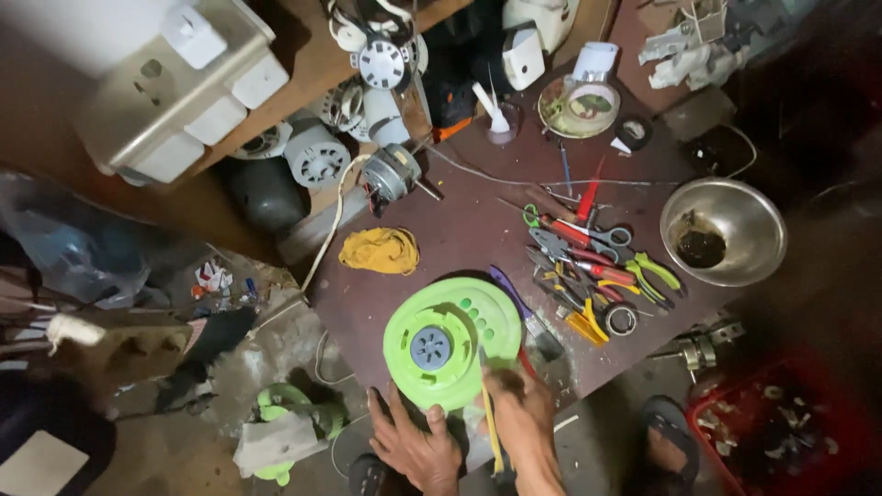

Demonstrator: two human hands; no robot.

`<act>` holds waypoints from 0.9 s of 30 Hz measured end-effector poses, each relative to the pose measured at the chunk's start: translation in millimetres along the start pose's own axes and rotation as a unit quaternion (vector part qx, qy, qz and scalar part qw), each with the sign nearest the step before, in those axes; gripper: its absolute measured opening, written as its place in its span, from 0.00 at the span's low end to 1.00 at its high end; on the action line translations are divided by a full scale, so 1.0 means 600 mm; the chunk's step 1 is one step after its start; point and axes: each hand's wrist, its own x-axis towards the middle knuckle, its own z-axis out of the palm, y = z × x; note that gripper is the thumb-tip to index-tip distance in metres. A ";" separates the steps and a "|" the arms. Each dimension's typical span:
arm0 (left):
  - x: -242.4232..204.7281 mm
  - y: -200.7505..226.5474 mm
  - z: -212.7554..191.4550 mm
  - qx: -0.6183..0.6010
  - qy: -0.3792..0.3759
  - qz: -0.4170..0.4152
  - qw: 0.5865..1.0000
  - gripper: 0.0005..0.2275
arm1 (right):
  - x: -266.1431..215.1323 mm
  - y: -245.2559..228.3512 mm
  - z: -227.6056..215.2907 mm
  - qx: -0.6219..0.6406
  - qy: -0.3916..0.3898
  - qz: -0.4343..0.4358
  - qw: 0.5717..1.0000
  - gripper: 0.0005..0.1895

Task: The person cleans a green plastic fan component on a workbench. They use a small brush to scrub the surface and then switch to a larger brush to wipe away debris.

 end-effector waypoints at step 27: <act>0.009 -0.018 0.001 -0.043 -0.014 0.020 0.999 0.43 | 0.089 -0.022 -0.012 -0.056 -0.054 -0.101 0.992 0.13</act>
